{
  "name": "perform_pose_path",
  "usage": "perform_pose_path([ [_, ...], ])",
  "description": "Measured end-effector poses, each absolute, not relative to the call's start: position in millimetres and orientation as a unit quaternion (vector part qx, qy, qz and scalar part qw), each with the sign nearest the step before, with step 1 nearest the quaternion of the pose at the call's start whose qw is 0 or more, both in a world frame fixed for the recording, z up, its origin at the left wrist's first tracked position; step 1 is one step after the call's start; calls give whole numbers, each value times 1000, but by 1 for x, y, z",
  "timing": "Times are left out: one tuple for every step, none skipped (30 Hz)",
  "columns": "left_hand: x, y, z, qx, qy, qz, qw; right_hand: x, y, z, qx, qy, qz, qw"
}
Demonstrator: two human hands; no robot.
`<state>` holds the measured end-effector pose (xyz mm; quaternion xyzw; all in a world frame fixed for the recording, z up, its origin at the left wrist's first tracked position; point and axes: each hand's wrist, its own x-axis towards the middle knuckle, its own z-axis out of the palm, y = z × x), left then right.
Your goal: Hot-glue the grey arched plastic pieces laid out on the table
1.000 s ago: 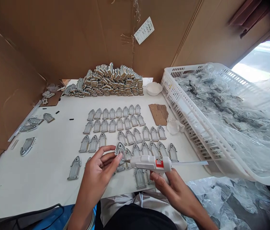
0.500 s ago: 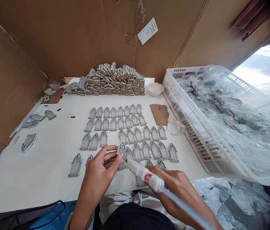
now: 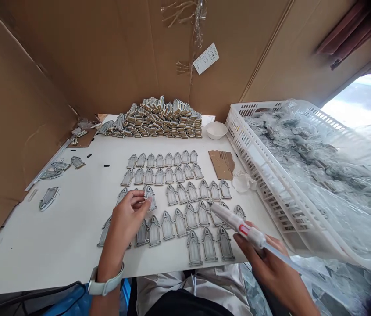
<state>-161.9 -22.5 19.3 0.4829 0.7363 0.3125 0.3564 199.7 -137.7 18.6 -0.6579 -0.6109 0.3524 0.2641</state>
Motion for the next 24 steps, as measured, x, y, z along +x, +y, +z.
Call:
perform_pose_path([
  [-163,-15,15,487,729,310,369,202,-141,12,-675,-582,351,285],
  [-162,-9,11,489,723,305,381,203,-144,5,-690,-559,347,302],
  [-160,-3,8,492,717,297,394,203,-148,0,-706,-535,343,312],
  [-158,2,5,493,713,288,407,202,-152,-4,-721,-513,341,317],
  [-155,5,3,494,709,279,418,202,-155,-7,-733,-493,342,320],
  [-152,8,1,495,707,272,426,202,-157,-10,-740,-480,346,320],
  [-149,9,1,495,706,266,431,201,-158,-12,-742,-471,351,323],
  [-148,10,2,495,707,261,432,202,-159,-14,-742,-467,355,325],
  [-146,10,4,496,710,255,431,202,-159,-15,-739,-465,359,329],
  [-145,9,7,496,713,250,428,203,-158,-16,-736,-464,363,333],
  [-145,7,10,497,717,244,422,203,-157,-17,-734,-463,367,336],
  [-144,6,14,500,721,239,415,204,-156,-17,-731,-461,373,337],
  [-144,4,19,505,726,234,404,205,-155,-16,-729,-460,379,336],
  [-144,1,24,512,730,229,391,205,-153,-15,-726,-461,385,335],
  [-144,-1,28,519,734,225,376,205,-151,-13,-721,-464,392,334],
  [-145,-4,33,526,739,221,360,205,-149,-10,-713,-470,400,333],
  [-146,-7,37,532,743,217,344,205,-147,-6,-703,-480,409,330],
  [-148,-10,39,538,746,214,328,205,-145,-1,-691,-492,418,326],
  [-151,-13,41,543,750,211,314,205,-143,6,-680,-505,427,317],
  [-154,-17,41,544,754,210,303,206,-142,13,-672,-517,432,308],
  [-159,-22,40,548,757,211,287,206,-142,21,-671,-523,434,298],
  [-165,-26,37,561,754,214,265,206,-143,29,-674,-525,431,289],
  [-171,-31,33,584,746,216,236,207,-144,37,-681,-523,425,286],
  [-177,-35,28,614,733,215,200,207,-146,45,-686,-523,417,287],
])
